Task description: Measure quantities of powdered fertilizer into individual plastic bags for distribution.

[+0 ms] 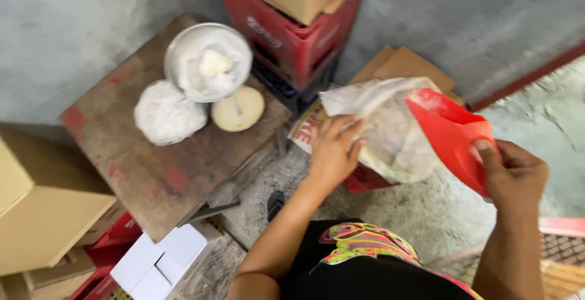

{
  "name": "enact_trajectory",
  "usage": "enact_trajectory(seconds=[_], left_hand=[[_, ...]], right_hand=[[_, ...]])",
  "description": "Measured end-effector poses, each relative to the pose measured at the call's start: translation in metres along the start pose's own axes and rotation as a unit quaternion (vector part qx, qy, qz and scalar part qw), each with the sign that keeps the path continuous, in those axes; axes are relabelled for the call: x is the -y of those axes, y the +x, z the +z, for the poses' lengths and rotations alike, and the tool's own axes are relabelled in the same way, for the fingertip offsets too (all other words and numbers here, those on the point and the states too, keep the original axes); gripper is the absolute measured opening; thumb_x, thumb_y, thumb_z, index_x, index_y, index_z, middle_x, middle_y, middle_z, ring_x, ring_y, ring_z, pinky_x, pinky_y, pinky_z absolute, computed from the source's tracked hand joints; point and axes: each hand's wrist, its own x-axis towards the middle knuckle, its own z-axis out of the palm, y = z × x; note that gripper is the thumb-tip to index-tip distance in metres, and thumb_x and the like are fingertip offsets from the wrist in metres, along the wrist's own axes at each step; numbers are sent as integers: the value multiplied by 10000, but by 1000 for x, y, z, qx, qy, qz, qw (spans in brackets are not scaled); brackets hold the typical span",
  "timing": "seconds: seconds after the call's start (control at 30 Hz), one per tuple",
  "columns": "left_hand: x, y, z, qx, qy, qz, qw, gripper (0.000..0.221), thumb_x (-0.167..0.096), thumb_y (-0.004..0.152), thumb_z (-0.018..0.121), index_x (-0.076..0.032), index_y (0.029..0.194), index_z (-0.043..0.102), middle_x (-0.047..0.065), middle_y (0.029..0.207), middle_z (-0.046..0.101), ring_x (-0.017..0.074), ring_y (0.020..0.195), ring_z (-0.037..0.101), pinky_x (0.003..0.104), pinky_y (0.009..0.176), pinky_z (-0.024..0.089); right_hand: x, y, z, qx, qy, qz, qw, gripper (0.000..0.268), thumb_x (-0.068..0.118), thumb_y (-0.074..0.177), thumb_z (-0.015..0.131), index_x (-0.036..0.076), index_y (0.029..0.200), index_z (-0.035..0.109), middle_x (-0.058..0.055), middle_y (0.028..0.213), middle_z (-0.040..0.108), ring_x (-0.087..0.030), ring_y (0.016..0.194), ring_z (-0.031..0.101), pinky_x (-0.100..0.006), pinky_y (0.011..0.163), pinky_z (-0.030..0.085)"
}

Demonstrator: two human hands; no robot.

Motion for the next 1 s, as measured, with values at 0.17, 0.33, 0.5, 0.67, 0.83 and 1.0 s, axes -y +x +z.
enact_trajectory(seconds=[0.17,0.33,0.5,0.67,0.83,1.0], left_hand=[[0,-9,25,-23,41,-5,999,401,-222,849,777,-86,1222,721,47,1309,639,300,1257,557,495,1060,391],[13,-10,42,-2,90,-37,995,464,-236,848,785,-59,1270,707,60,1310,637,294,1244,564,494,1050,395],[42,-7,69,39,139,-65,987,565,-297,836,801,-58,1328,659,90,1326,618,336,1245,537,524,997,380],[63,7,87,68,122,-76,987,664,-316,805,816,-44,1378,618,100,1290,619,339,1217,536,528,994,374],[83,22,92,81,129,-51,987,609,-231,781,806,-72,1346,645,78,1202,631,293,1176,561,516,1063,355],[97,38,87,89,100,-49,990,537,-202,777,784,-90,1297,706,49,1066,617,268,1088,568,497,1022,360]], right_hand=[[-33,0,-17,15,-96,-44,994,294,299,1033,772,9,1079,777,-52,731,664,-97,665,555,-296,601,465],[-53,-2,28,73,-307,-105,943,338,433,994,655,142,1104,786,-188,774,731,-382,690,708,-482,622,545],[-66,1,84,146,-391,-107,902,320,414,962,611,130,913,749,-160,807,741,-395,744,721,-533,661,563],[-88,24,119,181,-438,-65,878,330,404,969,581,110,945,729,-162,829,751,-387,745,728,-529,658,565],[-105,56,158,180,-456,-35,871,347,411,992,569,100,980,721,-176,856,753,-388,754,723,-518,670,568],[-86,72,162,124,-414,-213,876,275,331,951,639,72,1000,717,-131,817,734,-332,636,692,-457,639,539]])
